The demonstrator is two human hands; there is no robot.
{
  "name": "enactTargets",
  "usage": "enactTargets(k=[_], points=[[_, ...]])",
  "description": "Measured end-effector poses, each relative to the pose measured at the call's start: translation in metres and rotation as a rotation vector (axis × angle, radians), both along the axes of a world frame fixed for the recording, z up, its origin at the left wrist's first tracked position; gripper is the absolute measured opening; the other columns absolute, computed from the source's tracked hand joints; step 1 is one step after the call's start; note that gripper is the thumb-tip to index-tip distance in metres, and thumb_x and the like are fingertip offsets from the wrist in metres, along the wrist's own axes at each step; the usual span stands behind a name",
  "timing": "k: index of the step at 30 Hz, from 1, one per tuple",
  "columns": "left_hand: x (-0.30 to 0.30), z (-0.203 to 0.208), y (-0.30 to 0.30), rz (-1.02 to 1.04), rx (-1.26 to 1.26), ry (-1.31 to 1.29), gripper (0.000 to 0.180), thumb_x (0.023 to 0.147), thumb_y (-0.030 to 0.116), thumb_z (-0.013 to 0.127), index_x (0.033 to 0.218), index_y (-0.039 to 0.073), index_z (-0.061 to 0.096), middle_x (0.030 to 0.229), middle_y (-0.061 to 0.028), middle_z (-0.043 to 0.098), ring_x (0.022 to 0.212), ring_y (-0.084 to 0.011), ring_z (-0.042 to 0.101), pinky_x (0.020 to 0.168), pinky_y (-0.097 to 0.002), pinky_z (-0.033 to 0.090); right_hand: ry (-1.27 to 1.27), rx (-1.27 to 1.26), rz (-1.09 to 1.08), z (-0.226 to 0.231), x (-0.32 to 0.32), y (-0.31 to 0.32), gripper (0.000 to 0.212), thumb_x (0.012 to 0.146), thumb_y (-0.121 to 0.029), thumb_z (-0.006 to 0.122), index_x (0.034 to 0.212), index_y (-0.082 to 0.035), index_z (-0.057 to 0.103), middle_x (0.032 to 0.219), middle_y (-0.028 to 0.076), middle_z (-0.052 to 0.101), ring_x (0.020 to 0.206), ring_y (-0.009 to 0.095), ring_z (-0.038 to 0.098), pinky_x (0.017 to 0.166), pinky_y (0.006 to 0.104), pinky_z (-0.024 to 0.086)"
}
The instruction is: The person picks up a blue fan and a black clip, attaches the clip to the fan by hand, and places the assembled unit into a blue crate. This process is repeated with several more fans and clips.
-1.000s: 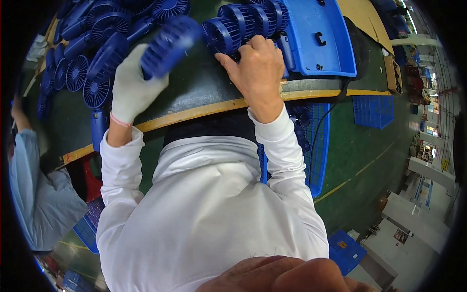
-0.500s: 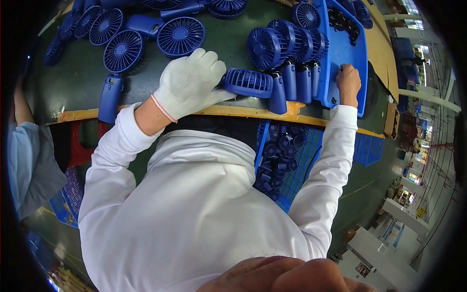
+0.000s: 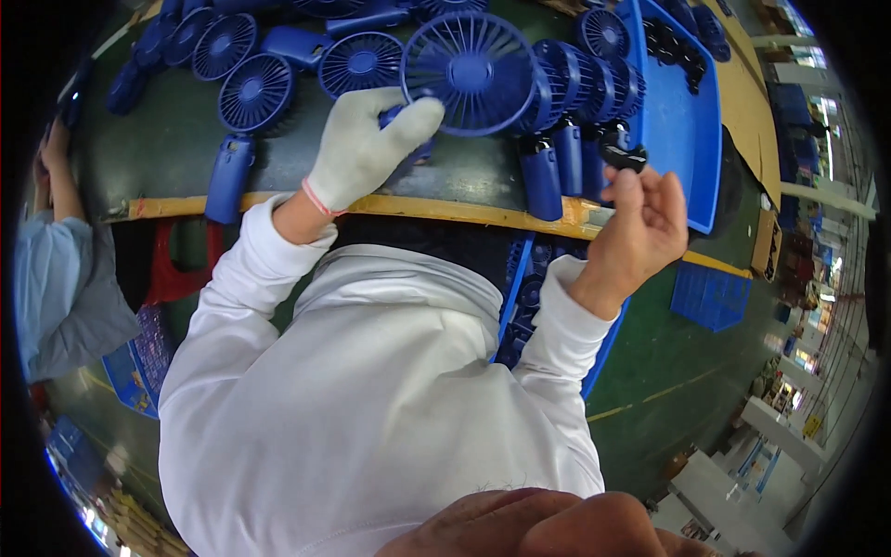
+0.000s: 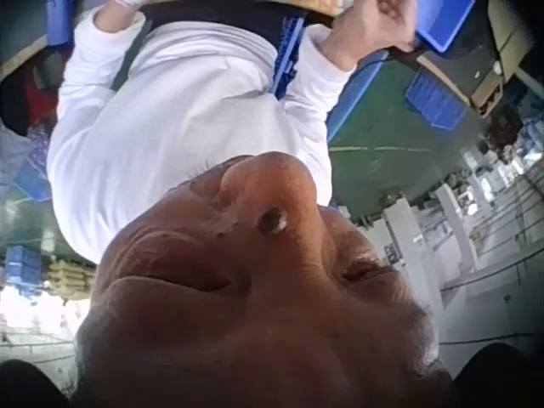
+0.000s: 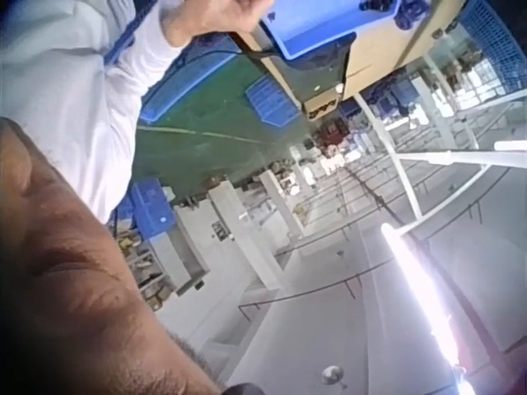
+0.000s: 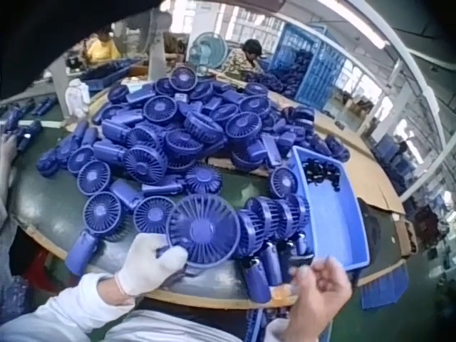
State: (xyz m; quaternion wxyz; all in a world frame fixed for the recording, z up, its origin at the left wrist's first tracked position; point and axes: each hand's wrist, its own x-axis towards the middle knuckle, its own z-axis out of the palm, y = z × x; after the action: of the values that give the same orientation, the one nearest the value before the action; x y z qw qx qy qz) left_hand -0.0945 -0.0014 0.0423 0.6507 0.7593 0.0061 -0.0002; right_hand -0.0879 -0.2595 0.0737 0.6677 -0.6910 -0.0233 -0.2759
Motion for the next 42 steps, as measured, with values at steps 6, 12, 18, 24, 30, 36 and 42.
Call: enactTargets(k=[6, 12, 18, 24, 30, 36, 42], points=[[0.0, -0.006, -0.039, -0.044, -0.426, -0.084, 0.037, 0.094, 0.031, 0.054, 0.101, -0.004, 0.066, 0.095, -0.0102, 0.069, 0.086, -0.0152, 0.065, 0.083, -0.0285, 0.05, 0.029, 0.214, 0.274, -0.007, -0.03, 0.062, 0.014, 0.082, -0.001, 0.072, 0.088, 0.008, 0.063, 0.078, 0.012, 0.067, 0.064, 0.011, 0.061, 0.054, 0.0191, 0.045], [-0.002, -0.014, -0.044, 0.086, -0.374, -0.157, 0.049, 0.101, 0.041, 0.04, 0.094, 0.0, 0.066, 0.081, -0.0053, 0.068, 0.073, -0.0127, 0.062, 0.067, -0.026, 0.048, 0.066, 0.535, 0.408, -0.024, -0.03, 0.106, 0.015, 0.084, -0.001, 0.072, 0.093, 0.007, 0.062, 0.077, 0.01, 0.064, 0.059, 0.01, 0.056, 0.049, 0.0191, 0.039], [0.002, -0.01, -0.038, 0.108, 0.02, -0.204, 0.038, 0.079, 0.037, 0.061, 0.07, 0.0, 0.061, 0.07, -0.0206, 0.061, 0.065, -0.0381, 0.061, 0.058, -0.0414, 0.048, 0.116, 0.368, 0.382, -0.052, -0.031, 0.1, 0.008, 0.09, -0.001, 0.066, 0.086, 0.003, 0.061, 0.077, 0.005, 0.059, 0.06, 0.01, 0.054, 0.045, 0.0191, 0.038], [0.002, -0.014, -0.038, 0.095, 0.253, -0.235, 0.044, 0.071, 0.045, 0.071, 0.063, 0.002, 0.064, 0.062, -0.0152, 0.062, 0.06, -0.0332, 0.063, 0.055, -0.038, 0.048, 0.111, 0.316, 0.419, -0.075, -0.032, 0.093, 0.013, 0.085, 0.004, 0.07, 0.096, 0.009, 0.065, 0.087, 0.003, 0.057, 0.062, 0.006, 0.049, 0.05, 0.0184, 0.037], [0.006, -0.017, -0.034, 0.099, 0.316, -0.223, 0.043, 0.073, 0.044, 0.071, 0.066, 0.002, 0.066, 0.061, -0.0134, 0.064, 0.058, -0.0298, 0.065, 0.055, -0.0351, 0.05, 0.13, 0.246, 0.356, -0.073, -0.026, 0.088, 0.012, 0.091, -0.003, 0.065, 0.094, 0.009, 0.065, 0.092, 0.007, 0.059, 0.062, 0.008, 0.051, 0.053, 0.0208, 0.041], [0.006, -0.02, -0.035, -0.002, 0.279, -0.253, 0.032, 0.08, 0.031, 0.066, 0.079, -0.001, 0.068, 0.07, -0.0133, 0.067, 0.059, -0.0221, 0.065, 0.058, -0.0317, 0.05, 0.148, 0.231, 0.432, -0.08, -0.019, 0.087, 0.037, 0.101, -0.029, 0.052, 0.105, 0.007, 0.062, 0.103, 0.008, 0.06, 0.086, 0.011, 0.054, 0.074, 0.0241, 0.044], [-0.008, -0.024, -0.039, -0.134, -0.296, 0.076, 0.041, 0.103, 0.031, 0.033, 0.093, -0.002, 0.055, 0.07, -0.0203, 0.064, 0.065, -0.0324, 0.063, 0.059, -0.0361, 0.048, 0.493, 0.533, 0.629, -0.07, -0.011, 0.086, 0.043, 0.101, -0.043, 0.047, 0.112, -0.005, 0.062, 0.081, -0.002, 0.064, 0.059, 0.005, 0.052, 0.046, 0.0205, 0.035]])
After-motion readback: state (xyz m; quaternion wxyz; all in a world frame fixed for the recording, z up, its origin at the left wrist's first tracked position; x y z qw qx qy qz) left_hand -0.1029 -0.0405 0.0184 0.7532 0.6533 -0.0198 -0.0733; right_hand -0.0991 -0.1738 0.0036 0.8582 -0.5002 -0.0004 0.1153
